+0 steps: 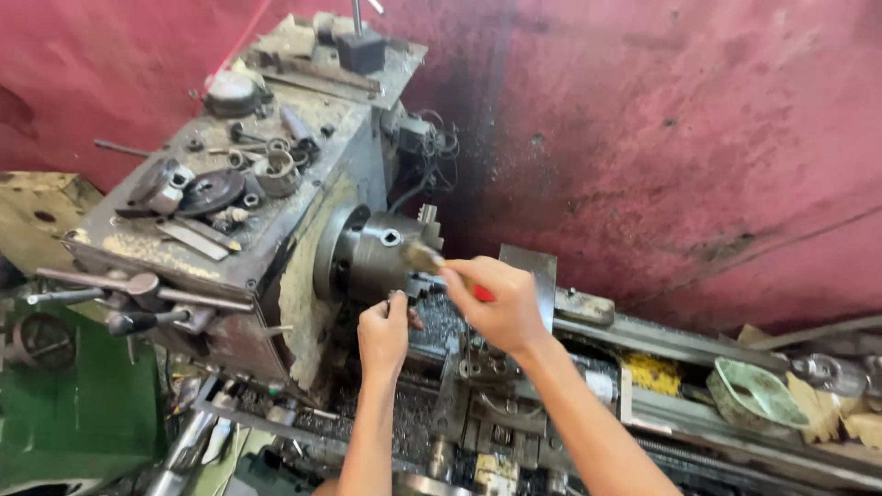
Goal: Operating a metal lathe by applying lubricant with a brush and adjusting machine controls
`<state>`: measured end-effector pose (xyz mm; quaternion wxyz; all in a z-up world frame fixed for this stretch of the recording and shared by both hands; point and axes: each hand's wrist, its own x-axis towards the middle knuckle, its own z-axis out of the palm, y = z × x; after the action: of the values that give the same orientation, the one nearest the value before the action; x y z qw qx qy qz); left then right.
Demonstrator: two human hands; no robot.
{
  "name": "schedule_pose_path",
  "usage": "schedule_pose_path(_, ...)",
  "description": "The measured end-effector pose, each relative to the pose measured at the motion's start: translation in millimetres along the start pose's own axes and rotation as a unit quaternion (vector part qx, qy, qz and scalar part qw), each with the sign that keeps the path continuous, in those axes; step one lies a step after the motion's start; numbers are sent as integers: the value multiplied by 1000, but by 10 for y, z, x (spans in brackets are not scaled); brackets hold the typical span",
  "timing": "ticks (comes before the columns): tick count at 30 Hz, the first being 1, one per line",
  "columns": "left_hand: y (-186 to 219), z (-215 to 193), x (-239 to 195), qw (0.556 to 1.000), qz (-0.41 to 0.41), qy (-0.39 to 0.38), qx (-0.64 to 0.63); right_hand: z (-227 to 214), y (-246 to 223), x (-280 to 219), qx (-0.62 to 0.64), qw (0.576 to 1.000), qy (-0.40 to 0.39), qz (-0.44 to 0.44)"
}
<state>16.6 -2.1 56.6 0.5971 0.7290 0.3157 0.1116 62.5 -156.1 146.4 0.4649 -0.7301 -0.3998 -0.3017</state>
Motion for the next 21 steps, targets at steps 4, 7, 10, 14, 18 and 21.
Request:
schedule_pose_path(4,-233,31,-15,997,75,13,-25,348,-205,-27,118,991,-64,-18)
schedule_pose_path(7,-296,-25,-78,999,41,-21,-22,422,-138,-195,33,984,-178,-4)
schedule_pose_path(10,-404,33,-11,998,66,-22,-7,202,-11,-237,13,984,-175,40)
schedule_pose_path(14,-575,94,125,996,94,-8,-12,-24,116,-155,-70,989,-100,81)
schedule_pose_path(18,-623,139,138,994,103,19,-23,221,16,-70,2,993,-93,68)
schedule_pose_path(21,-634,128,133,993,108,27,-27,518,-157,-41,64,986,-134,72)
